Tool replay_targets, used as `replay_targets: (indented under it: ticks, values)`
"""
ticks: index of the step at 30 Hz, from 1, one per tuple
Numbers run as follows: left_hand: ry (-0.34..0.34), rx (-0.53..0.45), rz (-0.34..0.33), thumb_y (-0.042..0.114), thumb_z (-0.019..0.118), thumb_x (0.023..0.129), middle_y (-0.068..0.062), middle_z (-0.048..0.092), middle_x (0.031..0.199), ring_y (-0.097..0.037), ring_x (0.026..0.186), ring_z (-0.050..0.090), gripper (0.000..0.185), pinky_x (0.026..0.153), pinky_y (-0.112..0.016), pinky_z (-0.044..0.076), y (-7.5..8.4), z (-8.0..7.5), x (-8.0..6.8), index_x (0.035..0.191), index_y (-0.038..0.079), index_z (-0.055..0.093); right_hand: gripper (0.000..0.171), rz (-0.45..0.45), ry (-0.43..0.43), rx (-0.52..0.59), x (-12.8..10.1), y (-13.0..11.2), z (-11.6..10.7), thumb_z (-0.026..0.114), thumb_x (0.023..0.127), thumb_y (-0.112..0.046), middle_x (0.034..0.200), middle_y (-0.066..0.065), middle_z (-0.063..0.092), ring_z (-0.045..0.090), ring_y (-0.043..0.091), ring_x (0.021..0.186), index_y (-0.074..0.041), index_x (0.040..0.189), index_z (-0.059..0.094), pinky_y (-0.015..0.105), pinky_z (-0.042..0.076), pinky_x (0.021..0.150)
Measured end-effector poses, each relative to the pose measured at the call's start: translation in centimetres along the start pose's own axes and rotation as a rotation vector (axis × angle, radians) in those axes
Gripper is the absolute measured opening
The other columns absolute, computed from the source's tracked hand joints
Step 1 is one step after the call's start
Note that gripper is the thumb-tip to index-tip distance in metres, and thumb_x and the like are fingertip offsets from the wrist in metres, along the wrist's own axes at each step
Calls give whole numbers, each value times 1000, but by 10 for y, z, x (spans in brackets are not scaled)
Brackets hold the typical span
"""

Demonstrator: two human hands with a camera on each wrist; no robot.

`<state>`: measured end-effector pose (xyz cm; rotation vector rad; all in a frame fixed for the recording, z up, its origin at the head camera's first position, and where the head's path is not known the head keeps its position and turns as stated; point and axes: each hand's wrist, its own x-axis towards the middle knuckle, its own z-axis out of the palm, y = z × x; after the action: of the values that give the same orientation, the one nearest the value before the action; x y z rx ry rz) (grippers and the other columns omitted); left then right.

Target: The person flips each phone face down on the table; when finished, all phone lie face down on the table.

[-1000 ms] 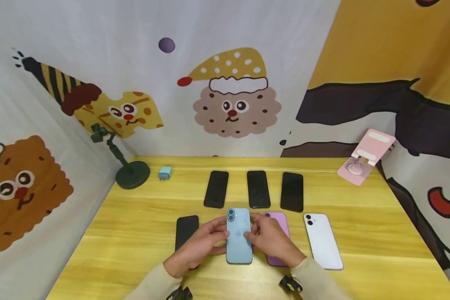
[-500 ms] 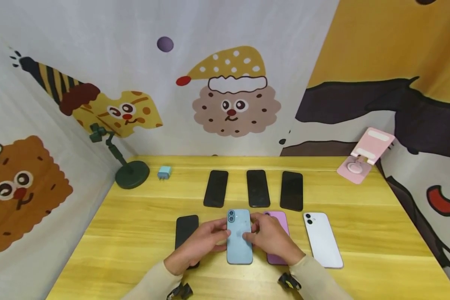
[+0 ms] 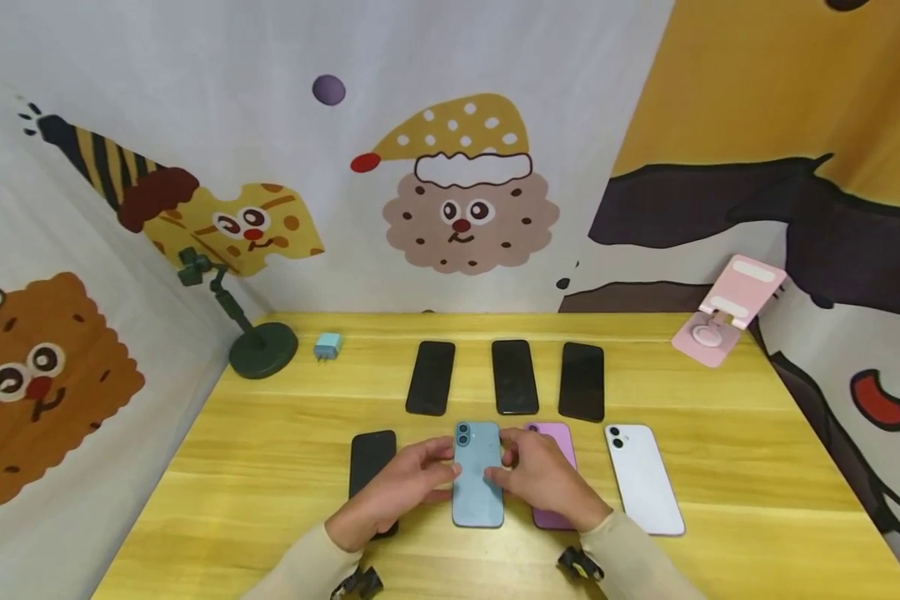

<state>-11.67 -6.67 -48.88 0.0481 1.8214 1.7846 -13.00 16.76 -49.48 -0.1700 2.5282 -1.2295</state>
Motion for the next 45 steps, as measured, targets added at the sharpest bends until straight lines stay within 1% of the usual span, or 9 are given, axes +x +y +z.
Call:
replay_targets:
  ticks: [5,9,15,19,25,31,34,38,45]
  values:
    - [15,44,-5,19,68,103,-20,55,145,-25,122,64,64,100,-49,60,2,-3,-3,158,-2,43,67,-17,5,13,-1,-1,-3,85,91,-20,87,2,67,67,16,62,7,146,57,26,53,54]
    - [13,78,7,21,68,103,-19,57,143,-25,122,64,60,99,-49,61,5,-7,-5,155,-1,47,64,-41,34,-4,-1,-4,-4,84,92,-23,86,0,69,65,14,64,6,143,59,27,52,53]
    - [33,102,14,25,67,104,-17,58,140,-23,118,65,52,96,-47,61,7,-17,-11,150,4,54,53,-78,68,-49,4,-15,0,82,94,-26,87,-6,70,64,11,71,-2,139,66,26,51,57]
    - [46,96,44,25,65,106,-19,57,142,-26,120,64,50,96,-47,61,6,-26,-16,149,2,54,45,-121,80,-46,9,-23,4,80,96,-27,88,-8,70,65,10,74,-7,134,70,25,53,61]
    - [70,106,77,25,62,107,-22,57,143,-30,121,64,49,94,-47,61,6,-40,-24,149,0,53,39,-186,54,-6,20,-33,17,75,100,-31,91,-6,72,66,8,78,-6,130,72,26,55,65]
    - [88,102,76,25,61,108,-24,54,146,-35,125,63,50,94,-47,61,8,-48,-29,150,0,52,39,-229,11,50,29,-47,35,71,102,-27,91,-4,75,69,11,76,-2,133,70,26,56,65]
    - [116,110,69,25,60,108,-24,54,147,-34,126,62,50,94,-47,60,7,-53,-32,150,0,52,40,-251,-12,69,34,-53,43,69,103,-28,91,-3,75,71,15,73,-2,134,69,27,56,63]
    - [163,143,59,26,61,108,-23,55,147,-29,125,63,50,94,-45,60,4,-61,-35,151,1,52,41,-248,-36,106,39,-59,53,68,104,-28,93,-1,74,72,22,73,-1,134,68,29,56,61]
    - [277,171,10,28,62,108,-20,57,147,-29,127,62,48,95,-47,60,-1,-76,-46,149,5,55,39,-241,-63,131,47,-63,70,68,104,-27,93,1,75,72,17,73,-1,133,68,30,55,60]
